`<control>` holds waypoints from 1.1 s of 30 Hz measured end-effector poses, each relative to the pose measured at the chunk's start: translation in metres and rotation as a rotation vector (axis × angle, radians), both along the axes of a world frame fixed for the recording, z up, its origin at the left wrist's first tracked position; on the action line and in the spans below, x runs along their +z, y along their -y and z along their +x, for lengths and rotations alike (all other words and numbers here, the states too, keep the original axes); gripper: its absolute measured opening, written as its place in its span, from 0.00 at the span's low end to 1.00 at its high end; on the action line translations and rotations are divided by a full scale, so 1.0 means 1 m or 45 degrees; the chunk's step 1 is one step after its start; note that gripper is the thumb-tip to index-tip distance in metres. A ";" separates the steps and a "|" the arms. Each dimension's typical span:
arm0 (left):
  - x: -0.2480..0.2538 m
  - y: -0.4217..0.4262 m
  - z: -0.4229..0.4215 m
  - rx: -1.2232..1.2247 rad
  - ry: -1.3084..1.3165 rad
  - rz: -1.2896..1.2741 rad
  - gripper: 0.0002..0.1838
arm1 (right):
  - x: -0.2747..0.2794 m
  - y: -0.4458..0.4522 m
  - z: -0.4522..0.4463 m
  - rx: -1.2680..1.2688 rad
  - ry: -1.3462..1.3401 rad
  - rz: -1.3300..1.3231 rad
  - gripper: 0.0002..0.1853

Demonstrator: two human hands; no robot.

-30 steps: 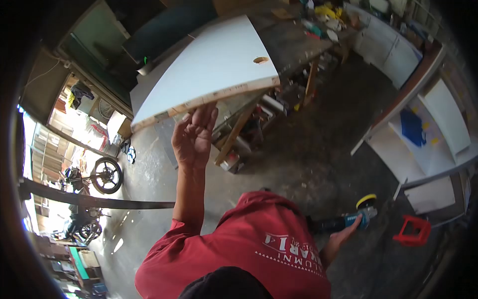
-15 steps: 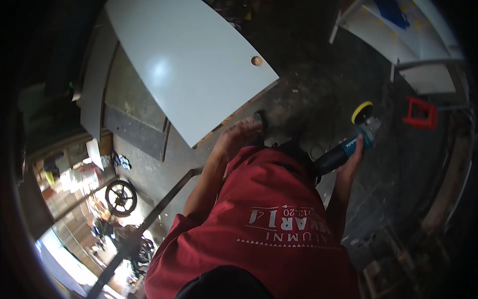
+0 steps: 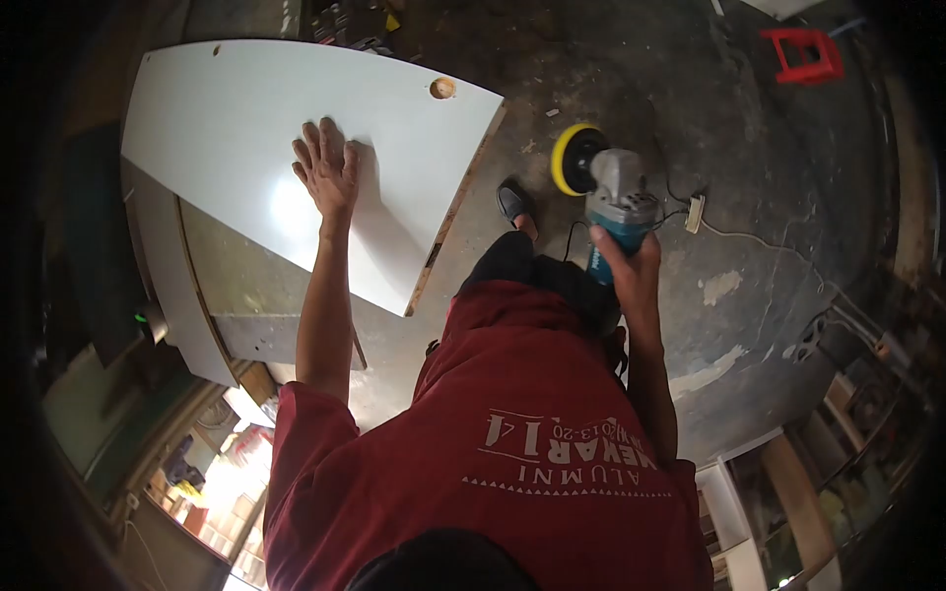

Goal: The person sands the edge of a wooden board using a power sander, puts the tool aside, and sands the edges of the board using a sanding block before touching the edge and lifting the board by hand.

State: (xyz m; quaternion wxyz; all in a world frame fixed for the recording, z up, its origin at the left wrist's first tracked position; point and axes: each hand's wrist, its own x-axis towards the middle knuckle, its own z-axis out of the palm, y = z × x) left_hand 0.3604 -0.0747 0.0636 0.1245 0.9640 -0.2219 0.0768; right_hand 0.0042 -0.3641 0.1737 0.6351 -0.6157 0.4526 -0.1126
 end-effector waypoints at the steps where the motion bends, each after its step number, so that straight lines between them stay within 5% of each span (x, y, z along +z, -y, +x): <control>1: -0.003 0.001 0.001 -0.029 0.003 -0.003 0.38 | 0.006 -0.008 0.003 0.100 -0.032 -0.049 0.24; 9: -0.002 -0.016 0.022 -0.475 0.023 -0.007 0.40 | 0.002 -0.090 0.009 0.085 -0.005 0.121 0.22; 22: -0.005 -0.012 0.022 -0.373 0.112 0.033 0.40 | -0.059 -0.159 0.067 -0.384 0.025 0.283 0.34; 33: -0.010 -0.012 0.024 -0.401 0.283 0.033 0.36 | -0.064 -0.174 0.065 -0.347 0.062 0.261 0.31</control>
